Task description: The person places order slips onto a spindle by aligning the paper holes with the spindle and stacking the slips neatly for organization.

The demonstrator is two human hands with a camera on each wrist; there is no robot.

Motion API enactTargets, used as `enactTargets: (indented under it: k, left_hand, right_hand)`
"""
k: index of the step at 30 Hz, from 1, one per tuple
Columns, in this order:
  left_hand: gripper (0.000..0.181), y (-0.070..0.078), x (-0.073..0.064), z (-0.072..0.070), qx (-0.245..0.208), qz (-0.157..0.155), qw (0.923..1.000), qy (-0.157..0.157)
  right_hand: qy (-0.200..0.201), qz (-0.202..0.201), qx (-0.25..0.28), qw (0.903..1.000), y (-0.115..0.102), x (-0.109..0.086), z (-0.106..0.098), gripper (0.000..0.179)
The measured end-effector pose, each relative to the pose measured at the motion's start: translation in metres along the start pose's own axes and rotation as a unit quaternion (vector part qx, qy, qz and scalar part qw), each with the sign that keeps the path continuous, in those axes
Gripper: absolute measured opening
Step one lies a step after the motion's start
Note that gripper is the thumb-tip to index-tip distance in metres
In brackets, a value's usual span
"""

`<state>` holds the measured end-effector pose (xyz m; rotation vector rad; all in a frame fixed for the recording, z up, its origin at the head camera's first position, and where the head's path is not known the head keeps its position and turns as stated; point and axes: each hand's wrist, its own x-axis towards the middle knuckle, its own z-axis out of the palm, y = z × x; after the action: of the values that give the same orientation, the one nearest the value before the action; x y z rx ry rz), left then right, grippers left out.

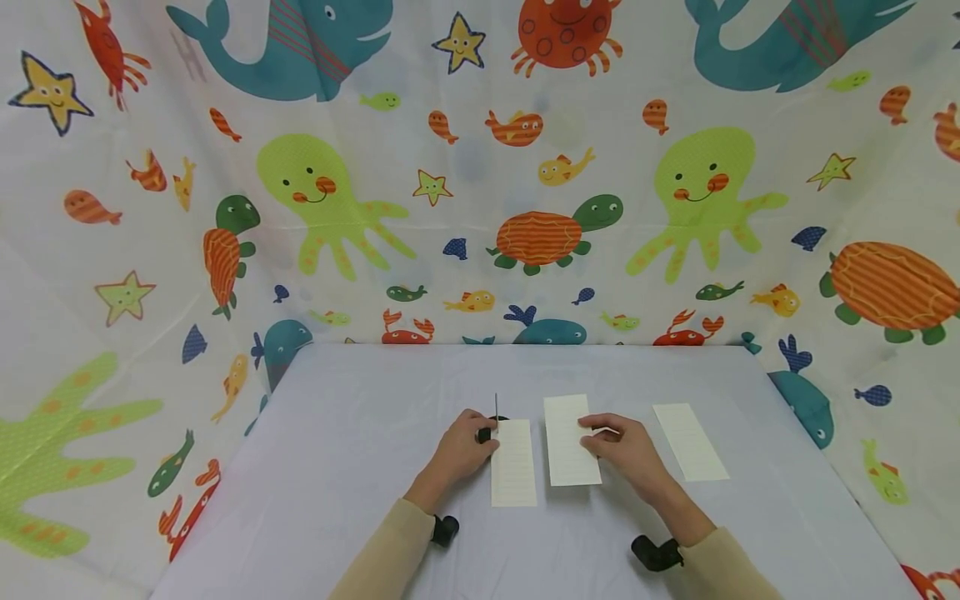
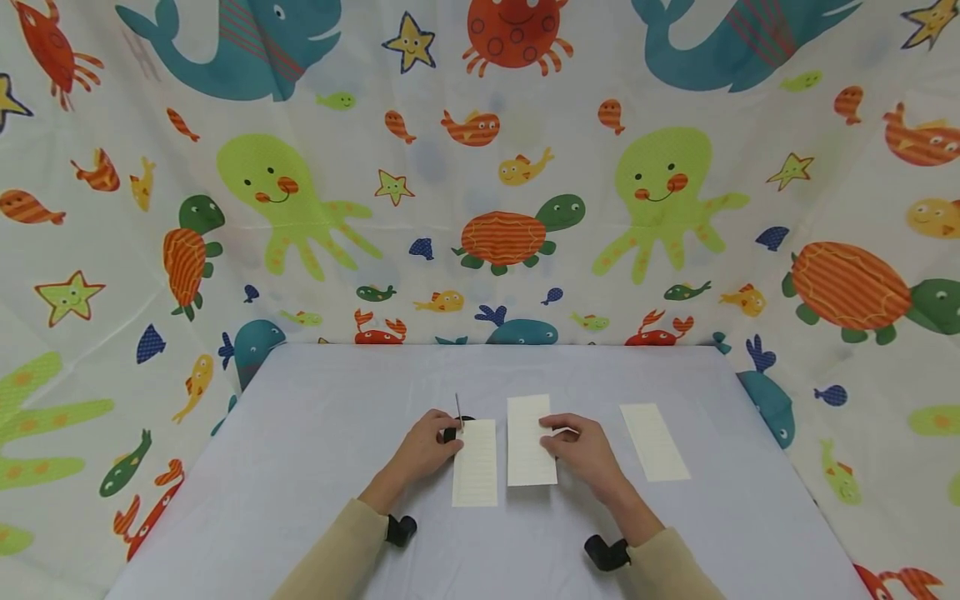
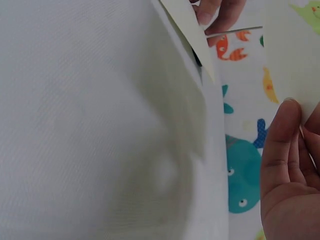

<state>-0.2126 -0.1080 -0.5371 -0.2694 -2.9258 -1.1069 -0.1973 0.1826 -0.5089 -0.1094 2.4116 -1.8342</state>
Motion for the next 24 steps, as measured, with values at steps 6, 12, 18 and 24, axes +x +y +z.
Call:
enactTargets:
  k: [6,12,18,24]
  left_hand:
    - [0.032,0.0,-0.001,0.001,-0.003,-0.001,1.0,0.004]
    - [0.032,0.002,-0.001,0.001,-0.009,-0.016,0.9998,0.007]
    - [0.031,0.001,-0.003,-0.001,-0.012,-0.018,0.9996,0.021]
    - [0.029,-0.002,-0.001,-0.001,-0.01,-0.017,0.9991,0.036]
  right_hand:
    - [-0.005,-0.007,0.012,0.9999,-0.008,-0.002,0.008,0.032]
    - [-0.008,-0.01,0.028,0.9995,-0.013,-0.002,0.015,0.033]
    - [-0.006,-0.01,0.039,0.9992,-0.017,0.0,0.021,0.033]
    - [-0.006,-0.014,0.048,0.9988,-0.028,0.001,0.025,0.031]
